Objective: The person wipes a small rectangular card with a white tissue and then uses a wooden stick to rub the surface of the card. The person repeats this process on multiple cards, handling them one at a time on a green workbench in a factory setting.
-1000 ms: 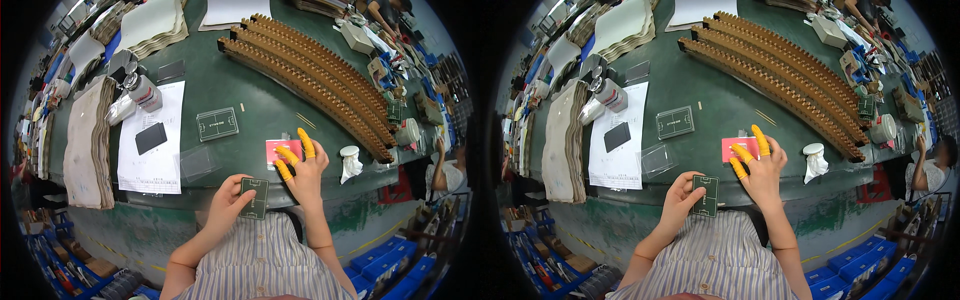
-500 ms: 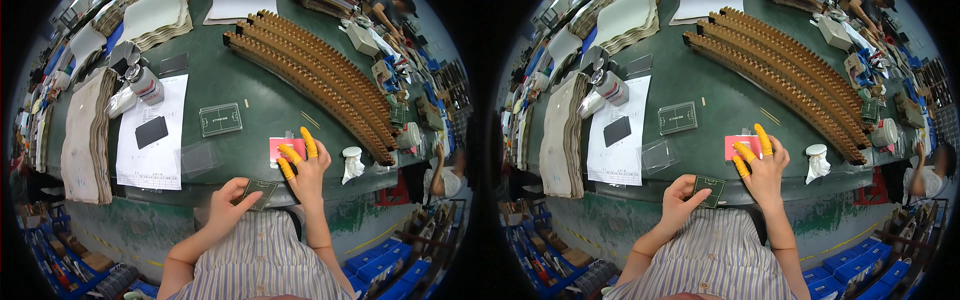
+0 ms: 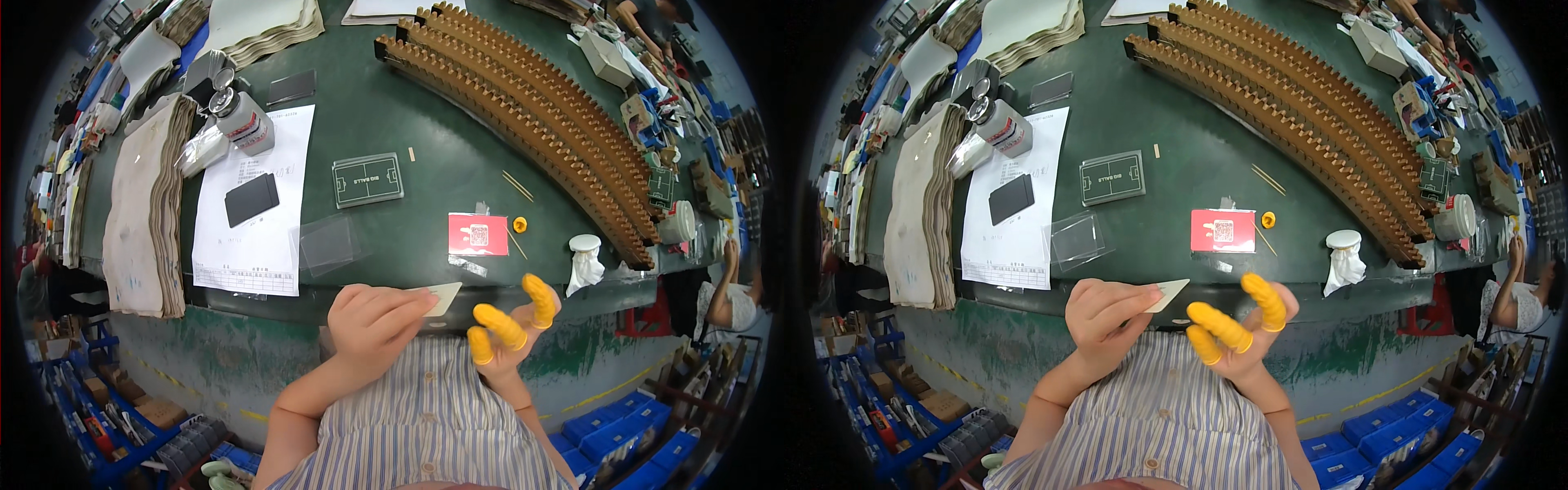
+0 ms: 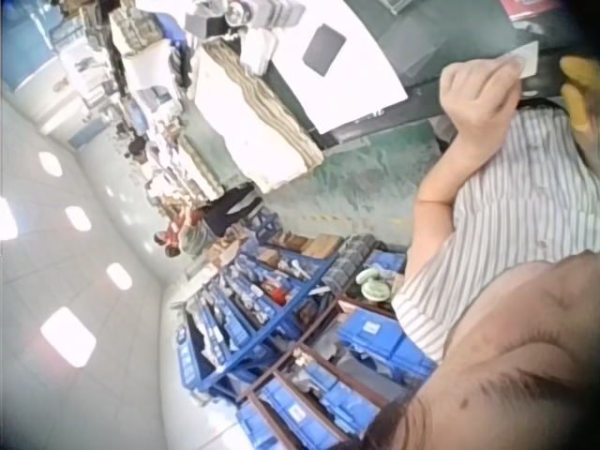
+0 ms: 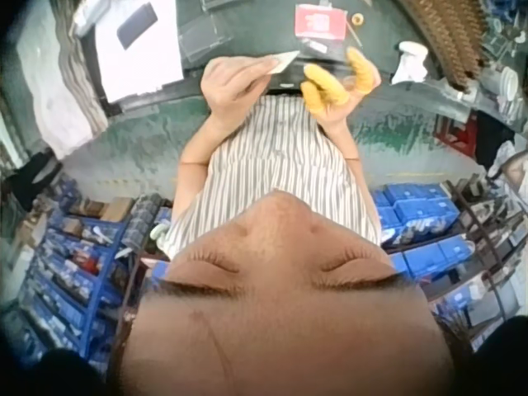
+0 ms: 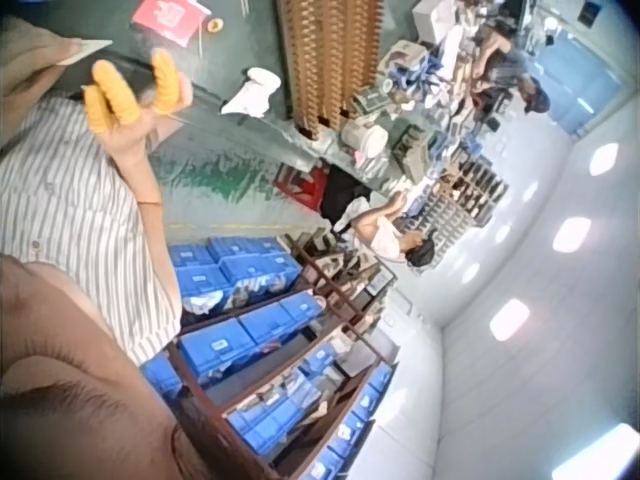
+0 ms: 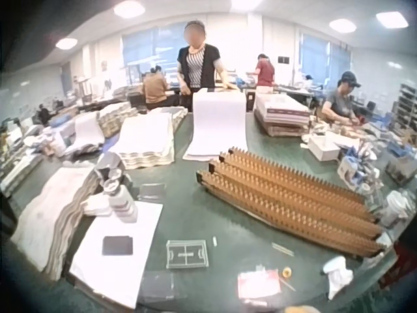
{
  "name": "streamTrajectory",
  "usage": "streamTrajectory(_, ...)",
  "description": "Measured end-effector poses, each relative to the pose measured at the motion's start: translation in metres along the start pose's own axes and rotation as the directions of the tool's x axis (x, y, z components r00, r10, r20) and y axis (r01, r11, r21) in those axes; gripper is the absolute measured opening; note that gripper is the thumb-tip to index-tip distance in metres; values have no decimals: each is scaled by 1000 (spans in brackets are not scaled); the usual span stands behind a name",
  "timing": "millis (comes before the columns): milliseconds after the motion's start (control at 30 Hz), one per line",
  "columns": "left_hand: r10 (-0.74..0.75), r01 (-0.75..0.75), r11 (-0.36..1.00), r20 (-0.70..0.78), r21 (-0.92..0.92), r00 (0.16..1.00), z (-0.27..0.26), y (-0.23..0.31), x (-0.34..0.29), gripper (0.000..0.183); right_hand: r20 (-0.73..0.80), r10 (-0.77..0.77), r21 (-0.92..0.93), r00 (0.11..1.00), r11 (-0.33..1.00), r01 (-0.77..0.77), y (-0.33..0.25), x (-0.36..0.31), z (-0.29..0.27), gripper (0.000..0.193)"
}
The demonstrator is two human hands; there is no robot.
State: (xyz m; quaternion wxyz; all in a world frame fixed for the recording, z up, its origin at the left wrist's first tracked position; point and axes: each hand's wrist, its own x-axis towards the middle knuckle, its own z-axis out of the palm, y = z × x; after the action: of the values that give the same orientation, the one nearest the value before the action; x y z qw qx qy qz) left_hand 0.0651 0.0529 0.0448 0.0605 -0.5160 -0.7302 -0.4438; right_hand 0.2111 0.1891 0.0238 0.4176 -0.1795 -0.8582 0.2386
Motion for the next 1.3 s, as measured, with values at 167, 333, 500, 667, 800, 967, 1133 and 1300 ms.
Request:
streamTrajectory(167,32,-32,999,-6,23,999,-1,5,2,38,74,-18,12,997,1000,17,-10,1,-3,22)
streamTrajectory(333,61,-61,996,0,67,998,-3,5,1,31,104,-20,27,994,999,17,-12,-1,-4,24)
streamTrajectory(500,70,-70,995,9,68,998,-3,6,0,31,131,-2,52,991,999,-5,-12,-4,-2,29)
streamTrajectory(667,70,-70,996,3,62,998,-3,5,-1,31,137,-30,46,990,999,24,-12,-3,-2,28)
streamTrajectory(800,68,-68,996,-5,55,998,-3,5,-2,31,129,-30,56,991,998,23,-12,-3,-1,27)
streamTrajectory(967,72,-71,996,-11,52,997,-3,4,-3,31,139,-27,83,990,996,16,-12,-3,1,27)
streamTrajectory(1133,68,-68,997,-9,44,998,-2,3,-4,30,107,31,124,994,991,-44,-13,-5,2,28)
streamTrajectory(1300,56,-56,998,-10,26,998,-2,3,-4,32,147,-29,82,989,997,17,-13,0,0,28)
